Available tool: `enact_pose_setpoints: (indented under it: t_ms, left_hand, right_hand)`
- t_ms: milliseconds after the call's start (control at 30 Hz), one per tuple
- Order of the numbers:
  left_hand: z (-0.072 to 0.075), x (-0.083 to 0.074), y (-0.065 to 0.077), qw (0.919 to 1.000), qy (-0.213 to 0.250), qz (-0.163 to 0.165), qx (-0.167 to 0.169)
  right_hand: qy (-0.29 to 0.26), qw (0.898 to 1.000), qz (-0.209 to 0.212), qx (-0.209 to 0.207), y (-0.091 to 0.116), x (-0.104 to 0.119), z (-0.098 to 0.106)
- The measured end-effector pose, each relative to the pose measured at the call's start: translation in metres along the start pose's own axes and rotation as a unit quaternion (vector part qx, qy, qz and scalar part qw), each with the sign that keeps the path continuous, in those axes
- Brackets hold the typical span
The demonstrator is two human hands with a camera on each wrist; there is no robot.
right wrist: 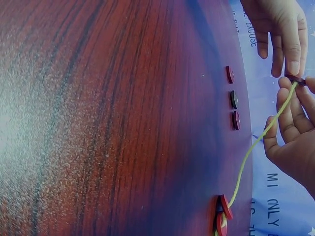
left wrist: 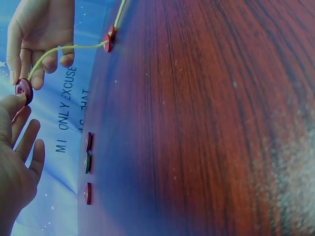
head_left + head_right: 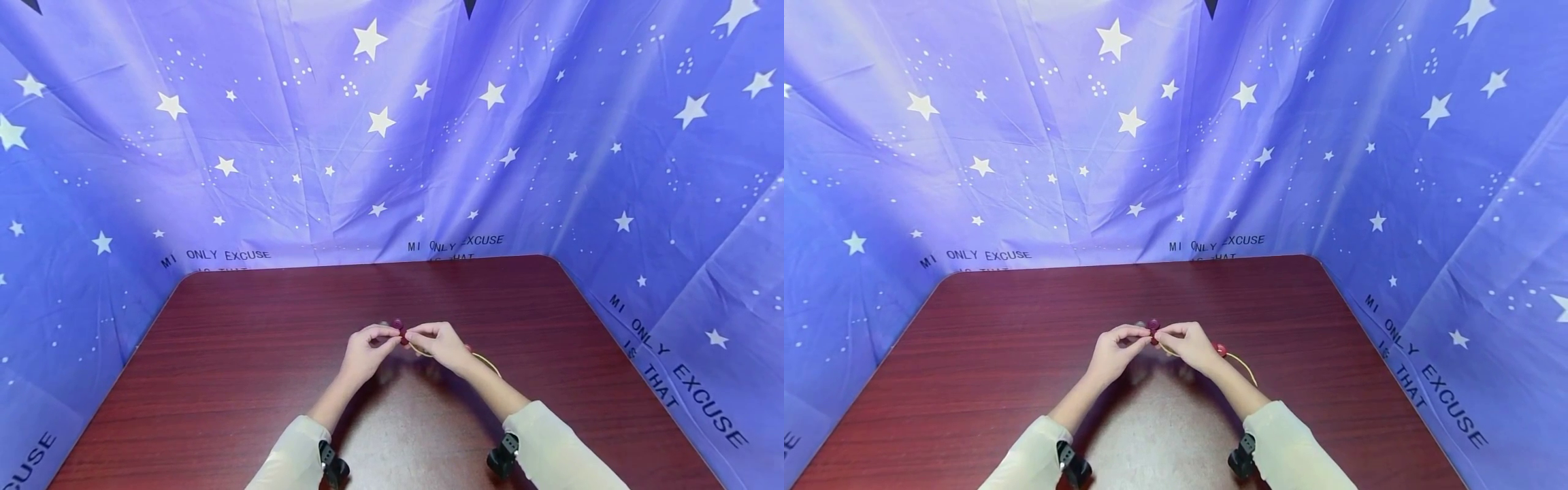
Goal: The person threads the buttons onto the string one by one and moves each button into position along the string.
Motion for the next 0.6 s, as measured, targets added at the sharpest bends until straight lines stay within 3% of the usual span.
enact_pose_setpoints:
  t_ms: [200,367,600]
  left_hand:
    - [0.001,0.001,0.000,0.9999,-0.010,0.010,0.003]
    - [0.001,0.004,-0.001,0.9996,-0.019,0.022,0.003]
    - [-0.002,0.031,-0.005,0.9996,-0.025,0.012,-0.002]
  right_hand:
    - [0.026,1.000,-0.004,0.007,-0.002,0.000,-0.001]
    - [0.060,0.998,0.019,0.018,-0.003,0.006,-0.003]
    - [0.126,0.991,0.046,0.001,-0.002,0.018,-0.001]
Point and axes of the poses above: each hand's wrist, its own y-axis away from the middle knuckle, its own z-axis out of the back of the hand, x = y × z, the point moved 10 cm from there along -y, towards the middle knuckle, and after that the axes turned 1 degree about -x, right-handed, at the moved point
